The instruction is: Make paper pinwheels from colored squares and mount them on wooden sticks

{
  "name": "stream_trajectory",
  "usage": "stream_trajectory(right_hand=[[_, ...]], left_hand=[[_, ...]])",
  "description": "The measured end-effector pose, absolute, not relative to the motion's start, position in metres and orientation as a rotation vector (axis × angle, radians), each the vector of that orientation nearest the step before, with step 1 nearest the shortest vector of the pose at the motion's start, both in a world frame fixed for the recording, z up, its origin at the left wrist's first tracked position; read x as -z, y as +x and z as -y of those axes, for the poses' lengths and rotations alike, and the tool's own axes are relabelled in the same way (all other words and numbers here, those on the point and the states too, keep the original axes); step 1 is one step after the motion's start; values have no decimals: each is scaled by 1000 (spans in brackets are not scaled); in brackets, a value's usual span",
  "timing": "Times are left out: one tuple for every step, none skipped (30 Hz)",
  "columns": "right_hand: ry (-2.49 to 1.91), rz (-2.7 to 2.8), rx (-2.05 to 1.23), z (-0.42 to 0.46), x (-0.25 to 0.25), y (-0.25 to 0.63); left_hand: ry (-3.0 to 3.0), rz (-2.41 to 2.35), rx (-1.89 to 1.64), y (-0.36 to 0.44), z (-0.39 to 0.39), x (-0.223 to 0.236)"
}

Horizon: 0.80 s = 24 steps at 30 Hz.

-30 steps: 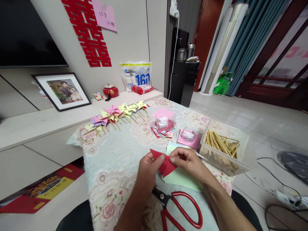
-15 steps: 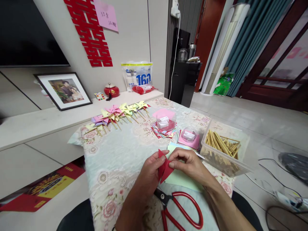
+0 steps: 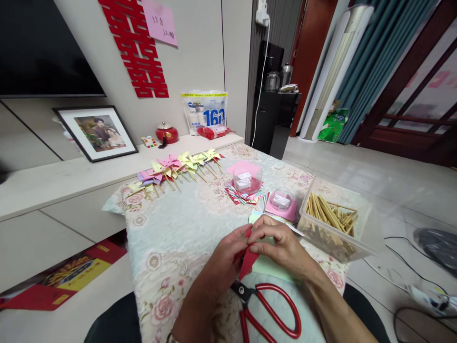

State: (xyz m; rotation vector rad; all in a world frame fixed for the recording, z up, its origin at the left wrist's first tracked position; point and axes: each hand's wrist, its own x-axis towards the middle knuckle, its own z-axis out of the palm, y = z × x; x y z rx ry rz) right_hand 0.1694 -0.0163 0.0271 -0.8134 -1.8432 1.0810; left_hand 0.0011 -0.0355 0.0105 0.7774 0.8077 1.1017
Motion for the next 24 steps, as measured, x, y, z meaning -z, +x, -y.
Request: stream_trajectory(right_hand=[[-822,1838,-1065,16,-27,170],[-833,1827,-1048,15,-26,171],[-841,1807,-1035,15,-26,172],[-843,1775,-1025,14,-25,173],[-843,1733,-1017,13,-24,173],[-844,1684,-1015,12,-23,174],[-850,1630,-1022,11,-22,174],[-860,1572,-1036,10,-21,173],[-874,1512,-1060,9,-20,172],[-892,1451,-1094,9,-19,171],[-910,1389,-1133,9,-18,170],[-920,1329,-1169,9,-17,168],[-924,1276,-1202,9,-16,166],[-925,1235,-1228,10,-15,164],[-923,1206,-1247,10,-14,163],[-920,1189,-1259,11,-13,161],[-917,1182,-1268,11,-12,159],[-914,1181,-1277,11,-12,158],[-911,1183,-1285,11,-11,157],[-909,1184,-1291,12,-11,156],[-909,1187,-1296,12,-12,156],[-910,1192,-1297,12,-12,155],[-912,1202,-1295,12,-13,155],[-917,1216,-1288,13,-13,154]], left_hand=[[758,-798,-1045,0,35,-10],[733,-788,-989,-2,35,-10],[702,-784,-954,-3,34,-10],[668,-789,-947,-5,32,-10],[638,-802,-957,-6,30,-10],[622,-822,-983,-7,28,-10],[617,-844,-1016,-8,27,-10],[623,-860,-1056,-9,25,-9],[637,-867,-1102,-9,24,-9],[660,-863,-1146,-8,23,-8],[693,-849,-1181,-8,23,-6],[735,-832,-1208,-7,23,-5],[786,-821,-1224,-5,23,-3],[840,-820,-1239,-4,23,-1],[889,-830,-1250,-2,24,0],[926,-845,-1264,0,25,1],[949,-857,-1279,2,25,1],[961,-863,-1293,4,26,2],[961,-861,-1305,5,26,1],[953,-858,-1315,6,26,1],[942,-859,-1324,7,26,1],[929,-866,-1339,7,25,1],[916,-877,-1354,7,25,2],[905,-889,-1370,7,24,3]])
